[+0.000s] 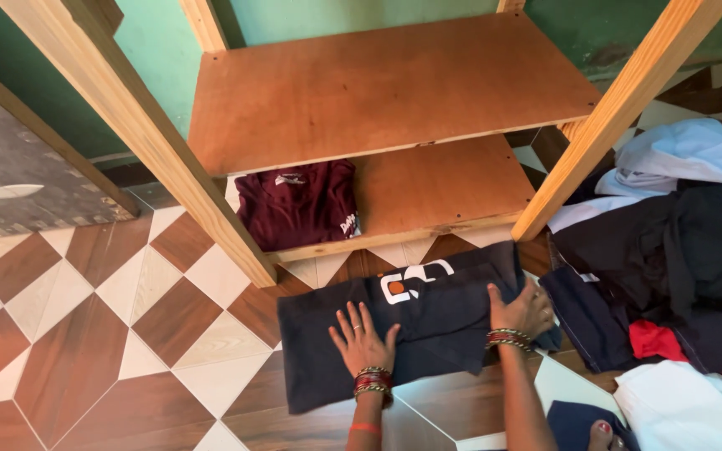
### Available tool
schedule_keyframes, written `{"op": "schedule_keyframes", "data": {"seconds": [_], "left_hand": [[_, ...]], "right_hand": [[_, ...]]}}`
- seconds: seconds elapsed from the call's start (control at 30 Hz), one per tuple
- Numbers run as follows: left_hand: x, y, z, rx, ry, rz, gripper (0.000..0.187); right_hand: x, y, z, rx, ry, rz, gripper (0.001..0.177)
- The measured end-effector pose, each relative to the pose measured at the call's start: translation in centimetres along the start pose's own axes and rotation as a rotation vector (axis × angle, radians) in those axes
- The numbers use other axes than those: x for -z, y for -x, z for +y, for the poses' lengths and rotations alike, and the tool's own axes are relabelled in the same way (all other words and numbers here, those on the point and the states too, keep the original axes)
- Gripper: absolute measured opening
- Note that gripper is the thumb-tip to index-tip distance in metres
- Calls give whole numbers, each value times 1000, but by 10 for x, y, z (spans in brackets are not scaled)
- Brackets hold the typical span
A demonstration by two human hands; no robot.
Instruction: The person folds a maroon sweatshirt and a black t-shirt on the floor, then places them on a wooden shelf. The person smooths and aligns the garments before folding them neatly.
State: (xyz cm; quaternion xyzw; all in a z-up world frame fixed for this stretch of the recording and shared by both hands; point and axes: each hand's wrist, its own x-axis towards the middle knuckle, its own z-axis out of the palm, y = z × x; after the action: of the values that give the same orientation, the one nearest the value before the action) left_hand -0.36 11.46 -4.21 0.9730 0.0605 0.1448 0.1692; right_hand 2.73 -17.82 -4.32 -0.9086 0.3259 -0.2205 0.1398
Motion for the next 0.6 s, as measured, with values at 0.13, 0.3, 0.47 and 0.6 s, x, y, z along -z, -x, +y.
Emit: {"op": "schedule_keyframes", "data": {"seconds": [0.13, 0.3, 0.47, 0.6], "left_hand": [[-2, 2, 5, 46, 1, -231, 91], [-8, 5, 2, 58, -15, -173, 84], [-19, 9, 2, 15, -26, -188, 76], [-30, 6, -2, -4, -34, -222, 74]], "right_hand": [[1, -2, 19, -26, 277, -286, 126], [13, -8, 7, -133, 279, -497, 131], [8, -24, 11, -205, 67, -643, 120], [3, -45, 28, -169, -296, -689, 115]]}}
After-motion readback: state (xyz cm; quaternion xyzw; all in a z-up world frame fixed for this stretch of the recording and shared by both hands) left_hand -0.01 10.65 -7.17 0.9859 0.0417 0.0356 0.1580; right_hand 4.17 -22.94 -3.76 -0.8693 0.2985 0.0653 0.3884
